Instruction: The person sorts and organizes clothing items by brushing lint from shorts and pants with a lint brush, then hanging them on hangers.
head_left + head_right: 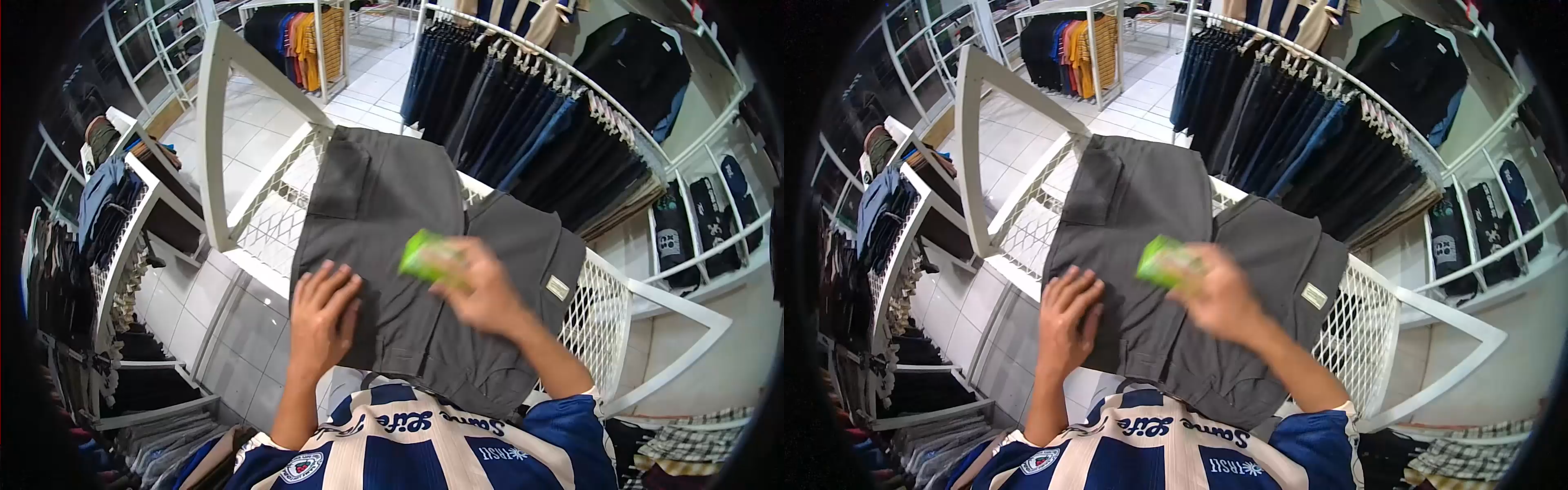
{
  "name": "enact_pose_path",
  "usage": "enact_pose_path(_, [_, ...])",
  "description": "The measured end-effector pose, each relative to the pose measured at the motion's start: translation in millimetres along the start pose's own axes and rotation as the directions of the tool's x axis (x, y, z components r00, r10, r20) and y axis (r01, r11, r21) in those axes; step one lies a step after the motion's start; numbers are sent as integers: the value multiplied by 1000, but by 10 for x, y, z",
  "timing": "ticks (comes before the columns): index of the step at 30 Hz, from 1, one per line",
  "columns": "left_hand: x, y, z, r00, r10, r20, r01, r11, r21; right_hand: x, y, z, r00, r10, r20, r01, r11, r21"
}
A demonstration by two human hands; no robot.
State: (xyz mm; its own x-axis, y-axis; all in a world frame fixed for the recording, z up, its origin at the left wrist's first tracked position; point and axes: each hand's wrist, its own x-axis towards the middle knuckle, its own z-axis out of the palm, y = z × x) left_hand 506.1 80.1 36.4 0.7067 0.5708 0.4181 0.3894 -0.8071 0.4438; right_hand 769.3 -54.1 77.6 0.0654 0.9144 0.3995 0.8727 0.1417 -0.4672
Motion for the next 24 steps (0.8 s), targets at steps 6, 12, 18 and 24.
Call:
enact_pose_path(6, [-131, -297, 65, 984, -168, 61, 159, 979, 127, 411, 546, 573, 982, -173, 77, 186, 954, -235])
enact_pose_path(12, [-118, -336, 52, 985, -165, 60, 161, 985, 60, 1081, 779, 198, 942, 118, -313, -198, 951, -238])
enact_pose_path(18, [-165, -393, 89, 988, -136, 67, 129, 988, 89, 1187, 409, 975, 960, -279, 26, 278, 960, 42])
enact_pose_path(24, [-176, -390, 68, 988, -137, 66, 136, 990, 25, 1827, 1280, 687, 925, 136, -354, -265, 899, -349])
